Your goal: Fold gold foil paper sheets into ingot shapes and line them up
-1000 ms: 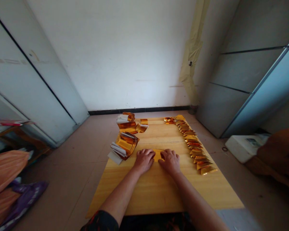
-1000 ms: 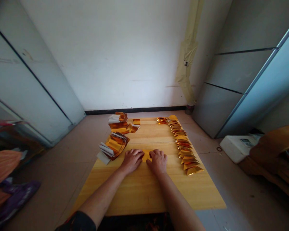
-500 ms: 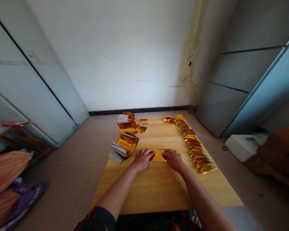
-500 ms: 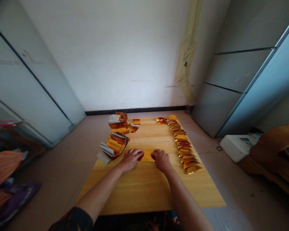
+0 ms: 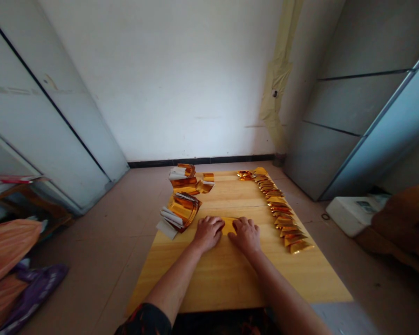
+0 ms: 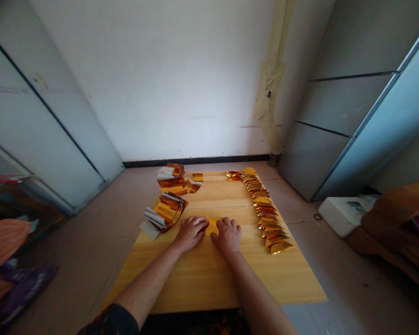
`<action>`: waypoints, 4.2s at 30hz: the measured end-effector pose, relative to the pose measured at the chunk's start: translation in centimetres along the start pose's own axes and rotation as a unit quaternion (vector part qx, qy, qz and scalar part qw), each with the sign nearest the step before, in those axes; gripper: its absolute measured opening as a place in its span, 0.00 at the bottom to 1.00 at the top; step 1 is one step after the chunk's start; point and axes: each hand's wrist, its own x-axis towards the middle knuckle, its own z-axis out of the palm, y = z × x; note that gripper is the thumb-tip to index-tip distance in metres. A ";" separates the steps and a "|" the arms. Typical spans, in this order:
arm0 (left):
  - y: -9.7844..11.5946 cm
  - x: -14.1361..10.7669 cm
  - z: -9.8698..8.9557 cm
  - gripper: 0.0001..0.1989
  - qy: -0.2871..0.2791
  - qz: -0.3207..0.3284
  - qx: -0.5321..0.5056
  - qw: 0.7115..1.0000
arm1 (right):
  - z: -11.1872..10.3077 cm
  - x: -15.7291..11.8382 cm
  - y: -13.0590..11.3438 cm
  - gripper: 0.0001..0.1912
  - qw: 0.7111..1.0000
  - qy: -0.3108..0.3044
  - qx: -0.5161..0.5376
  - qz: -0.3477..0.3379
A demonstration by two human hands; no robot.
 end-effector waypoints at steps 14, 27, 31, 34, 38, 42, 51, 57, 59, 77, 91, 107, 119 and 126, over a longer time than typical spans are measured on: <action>-0.3 -0.2 -0.1 0.20 0.000 0.013 -0.009 1.000 | -1.4 0.4 3.1 0.09 0.989 -0.064 0.055 -0.123; -0.2 0.6 1.2 0.10 0.075 0.007 -0.028 0.997 | -1.0 0.9 3.7 0.11 0.987 -0.046 0.075 -0.138; -0.2 1.5 1.7 0.11 0.091 -0.029 -0.030 0.995 | -0.5 1.4 3.6 0.08 0.991 -0.020 0.085 -0.101; 0.0 2.5 1.8 0.13 0.101 -0.072 -0.026 0.992 | 0.0 2.1 3.0 0.11 0.997 -0.009 0.069 -0.043; 0.1 3.7 1.9 0.13 0.108 -0.120 -0.040 0.986 | 0.5 2.9 2.0 0.11 0.999 0.012 0.025 0.017; 0.1 4.1 2.2 0.11 0.105 -0.130 -0.042 0.985 | 0.9 3.1 1.4 0.09 0.999 0.036 -0.006 0.033; 0.5 4.4 1.6 0.11 0.058 -0.141 0.036 0.988 | 1.1 2.8 1.3 0.07 0.999 0.042 -0.021 0.020; 0.4 4.5 1.6 0.12 0.046 -0.137 0.062 0.988 | 1.1 2.8 1.2 0.06 0.999 0.042 -0.023 0.022; 0.4 4.5 1.6 0.12 0.044 -0.135 0.060 0.988 | 1.2 2.8 1.1 0.06 0.998 0.044 -0.027 0.024; 0.6 5.0 1.4 0.11 0.024 -0.127 0.071 0.989 | 1.3 3.1 1.1 0.06 0.999 0.028 -0.029 0.035; 1.0 4.8 1.4 0.08 0.066 -0.079 0.124 0.987 | 0.9 3.0 0.7 0.09 0.998 0.002 -0.057 -0.028; 1.1 3.3 0.6 0.09 0.015 -0.076 0.058 0.995 | 0.9 2.9 0.0 0.11 0.999 0.008 0.000 0.033; 1.2 2.9 0.2 0.08 0.008 -0.086 0.039 0.995 | 0.1 3.3 1.1 0.05 0.997 -0.044 0.050 0.038; 0.3 2.5 0.2 0.07 0.013 -0.052 0.026 0.998 | 0.7 3.9 2.7 0.12 0.993 -0.061 0.104 0.015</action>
